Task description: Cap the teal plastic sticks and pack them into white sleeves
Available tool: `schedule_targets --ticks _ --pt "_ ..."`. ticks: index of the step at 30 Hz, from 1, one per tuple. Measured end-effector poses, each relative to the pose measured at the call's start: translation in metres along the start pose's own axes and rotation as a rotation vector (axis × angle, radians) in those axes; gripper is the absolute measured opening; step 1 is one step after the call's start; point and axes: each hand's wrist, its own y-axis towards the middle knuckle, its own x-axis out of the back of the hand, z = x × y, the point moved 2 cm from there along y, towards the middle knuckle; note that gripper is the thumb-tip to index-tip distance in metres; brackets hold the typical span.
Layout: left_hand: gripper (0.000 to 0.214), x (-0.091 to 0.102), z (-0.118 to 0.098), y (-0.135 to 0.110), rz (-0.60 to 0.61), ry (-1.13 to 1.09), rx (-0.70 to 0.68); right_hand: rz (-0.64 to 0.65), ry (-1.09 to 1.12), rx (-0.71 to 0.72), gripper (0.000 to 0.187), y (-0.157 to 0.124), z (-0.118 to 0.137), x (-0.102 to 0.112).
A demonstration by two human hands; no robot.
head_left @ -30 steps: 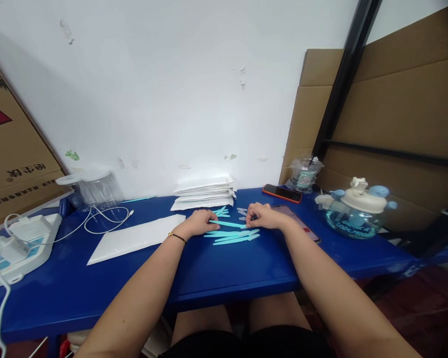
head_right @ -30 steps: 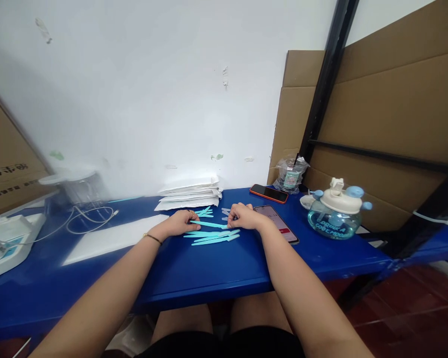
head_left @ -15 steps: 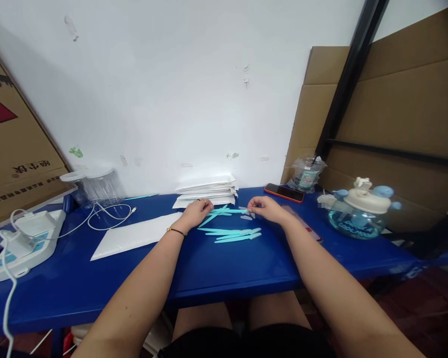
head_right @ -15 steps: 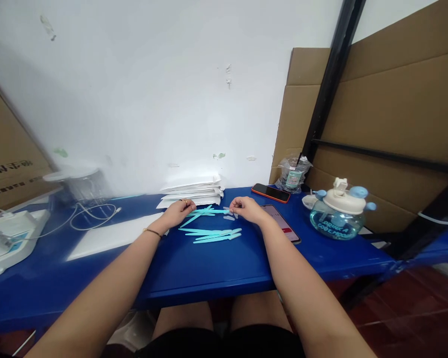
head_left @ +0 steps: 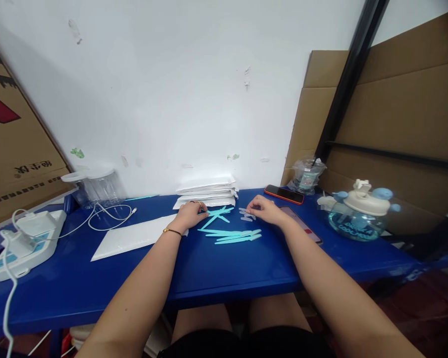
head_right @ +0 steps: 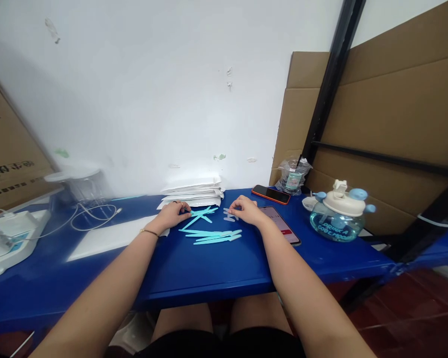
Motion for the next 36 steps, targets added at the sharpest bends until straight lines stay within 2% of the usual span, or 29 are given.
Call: schedule_targets --ticks 3,6,9,12,17,22,27,30,32,36 --pt "0.035 0.002 -0.017 -0.005 0.006 -0.086 -0.08 0.213 -0.024 0.121 0.035 -0.008 0.015 0.0" --pt "0.039 0.001 -0.037 -0.012 0.154 -0.225 -0.219 0.363 -0.06 0.184 0.035 -0.011 0.021 -0.003" --pt "0.037 -0.003 -0.046 -0.015 0.274 -0.287 -0.292 0.314 -0.011 0.18 0.031 -0.008 0.019 -0.006" --pt "0.035 -0.007 -0.042 -0.013 0.302 -0.322 -0.249 0.215 0.062 0.151 0.028 -0.004 0.013 -0.007" --pt "0.042 -0.006 -0.038 -0.009 0.206 -0.355 -0.183 0.062 0.099 0.084 0.029 -0.001 0.01 -0.008" --pt "0.037 -0.004 -0.031 -0.003 0.12 -0.239 -0.172 0.037 0.165 0.015 0.034 0.003 0.004 -0.009" --pt "0.032 -0.004 -0.006 0.002 0.071 -0.107 -0.039 -0.036 0.067 -0.113 0.029 0.006 -0.007 -0.005" --pt "0.031 -0.002 -0.004 0.0 0.016 -0.087 -0.023 -0.094 0.002 -0.107 0.03 0.003 -0.001 -0.004" --pt "0.034 0.001 -0.013 -0.003 0.005 -0.101 -0.083 -0.038 -0.007 -0.018 0.032 0.0 0.011 -0.008" --pt "0.035 -0.001 -0.039 -0.01 0.177 -0.119 -0.272 0.206 -0.057 0.14 0.034 -0.005 0.034 -0.023"
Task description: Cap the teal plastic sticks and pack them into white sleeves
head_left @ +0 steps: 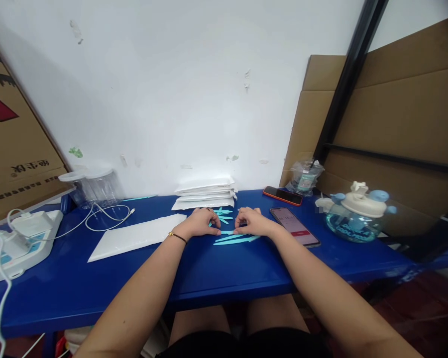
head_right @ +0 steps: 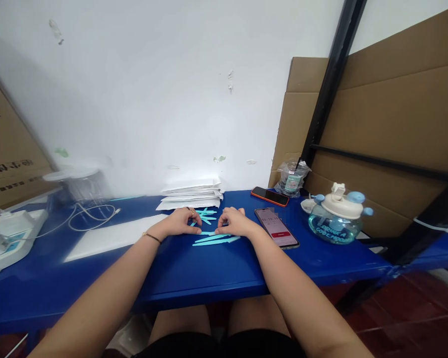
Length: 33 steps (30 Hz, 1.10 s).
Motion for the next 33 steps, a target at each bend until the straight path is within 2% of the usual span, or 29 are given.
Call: schedule_targets --ticks 3,6,9,12,14,16,19,22,25,27,30,33 --pt "0.025 -0.005 -0.009 0.002 0.075 0.036 -0.037 0.081 -0.016 0.034 0.033 0.003 0.007 -0.006" --pt "0.023 -0.006 -0.006 0.005 0.073 0.057 -0.008 0.081 0.006 0.044 0.034 0.004 0.003 -0.005" --pt "0.019 -0.004 0.003 0.005 0.029 0.098 0.046 0.003 0.002 0.001 0.031 0.004 -0.009 0.0" --pt "0.018 0.0 0.015 0.005 -0.04 0.134 0.143 -0.114 -0.034 -0.13 0.028 0.003 -0.024 0.009" --pt "0.022 0.003 0.021 0.004 -0.114 0.15 0.198 -0.193 -0.049 -0.221 0.027 0.0 -0.032 0.015" --pt "0.029 0.004 0.02 0.003 -0.185 0.147 0.203 -0.232 -0.025 -0.253 0.028 -0.005 -0.037 0.022" --pt "0.032 0.002 0.007 0.002 -0.166 0.039 0.105 -0.121 0.086 -0.174 0.03 -0.014 -0.039 0.03" --pt "0.038 -0.006 -0.011 0.0 -0.028 -0.093 -0.006 0.098 0.131 -0.078 0.033 -0.021 -0.037 0.031" --pt "0.039 -0.014 -0.021 0.001 0.081 -0.125 -0.039 0.195 0.125 -0.071 0.033 -0.021 -0.033 0.026" --pt "0.034 -0.018 -0.022 0.003 0.108 -0.122 -0.02 0.209 0.146 -0.077 0.033 -0.019 -0.03 0.022" --pt "0.028 -0.017 -0.014 0.006 0.087 -0.117 0.039 0.188 0.157 -0.058 0.033 -0.016 -0.029 0.019" --pt "0.023 -0.008 0.001 0.005 0.019 -0.075 0.119 0.058 0.078 -0.068 0.031 -0.012 -0.033 0.02"
